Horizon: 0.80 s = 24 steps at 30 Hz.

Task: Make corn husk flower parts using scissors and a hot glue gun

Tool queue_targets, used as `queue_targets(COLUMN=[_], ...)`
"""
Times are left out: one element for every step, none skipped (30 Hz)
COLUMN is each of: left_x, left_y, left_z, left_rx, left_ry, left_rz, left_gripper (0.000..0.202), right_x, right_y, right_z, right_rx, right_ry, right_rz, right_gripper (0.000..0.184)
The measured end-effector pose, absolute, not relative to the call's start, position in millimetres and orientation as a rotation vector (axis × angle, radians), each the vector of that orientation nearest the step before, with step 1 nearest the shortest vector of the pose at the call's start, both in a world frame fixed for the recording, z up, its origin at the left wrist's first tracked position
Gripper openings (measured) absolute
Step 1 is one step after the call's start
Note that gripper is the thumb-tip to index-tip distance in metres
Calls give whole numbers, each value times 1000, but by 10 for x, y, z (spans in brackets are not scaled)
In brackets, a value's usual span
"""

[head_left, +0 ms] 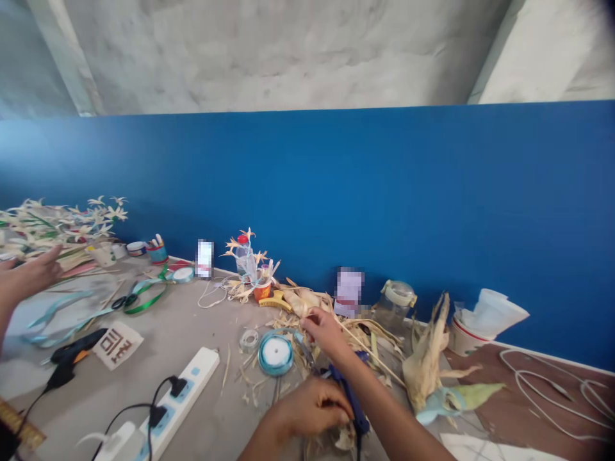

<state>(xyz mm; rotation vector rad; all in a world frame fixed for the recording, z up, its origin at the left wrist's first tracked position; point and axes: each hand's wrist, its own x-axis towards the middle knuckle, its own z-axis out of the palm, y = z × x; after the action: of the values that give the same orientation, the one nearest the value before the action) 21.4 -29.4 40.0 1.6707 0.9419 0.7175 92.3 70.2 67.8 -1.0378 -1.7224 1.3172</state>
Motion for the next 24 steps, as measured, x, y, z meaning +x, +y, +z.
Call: queue_targets(left_x=[207,197,185,172,161,151,144,139,138,139,142,148,154,160,165,169,172,174,175,175,175,176,178,181], left_y=[-305,-313,-318,-321,-324,-326,-329,-333,-338,-342,-346,-349,-351,-352,-353,-354,-355,-357,-359,-361,-363,-366,-368,-370], left_z=[423,441,454,463,468,470,471,471,471,471,472,473,476,480,486,493,502,512,524,536,548,559,568,574], left_rx=[1698,1722,1736,1742,1741,1726,1699,1666,1631,1598,1570,1550,1538,1529,1521,1516,1512,1506,1497,1488,1482,1479,1478,1479], left_ry=[866,802,755,726,709,706,715,731,750,768,782,792,795,796,796,798,800,804,809,814,818,822,826,830], left_rz=[678,641,607,576,545,521,503,495,494,497,500,500,500,500,499,503,506,508,507,504,500,498,495,495], left_gripper=[29,35,41,47,51,54,57,58,59,60,60,60,60,60,59,59,57,56,55,53,51,49,47,46], right_x=[837,753,674,601,535,477,429,391,363,346,336,333,333,337,341,344,347,349,350,351,353,354,356,357], right_y=[722,735,744,749,751,752,751,750,748,746,743,740,736,733,731,729,727,725,724,723,723,722,722,722], right_z=[626,572,517,463,411,364,323,290,267,251,244,242,244,248,252,255,257,257,254,250,244,237,228,219], right_rx=[-1039,-1042,-1042,-1046,-1053,-1061,-1073,-1085,-1097,-1107,-1116,-1123,-1128,-1133,-1137,-1139,-1142,-1142,-1142,-1141,-1141,-1142,-1144,-1145], right_ry=[-1748,-1777,-1810,-1841,-1873,-1907,-1936,-1964,-1991,-2017,-2042,-2067,-2091,-2114,-2134,-2153,-2169,-2183,-2195,-2205,-2212,-2216,-2217,-2216], right_rz=[1332,1343,1347,1346,1342,1331,1311,1284,1251,1215,1178,1142,1109,1078,1052,1030,1011,996,983,972,963,956,951,949], right_gripper=[7,7,8,8,8,9,9,9,9,10,10,10,10,10,10,9,9,9,9,9,10,10,11,11])
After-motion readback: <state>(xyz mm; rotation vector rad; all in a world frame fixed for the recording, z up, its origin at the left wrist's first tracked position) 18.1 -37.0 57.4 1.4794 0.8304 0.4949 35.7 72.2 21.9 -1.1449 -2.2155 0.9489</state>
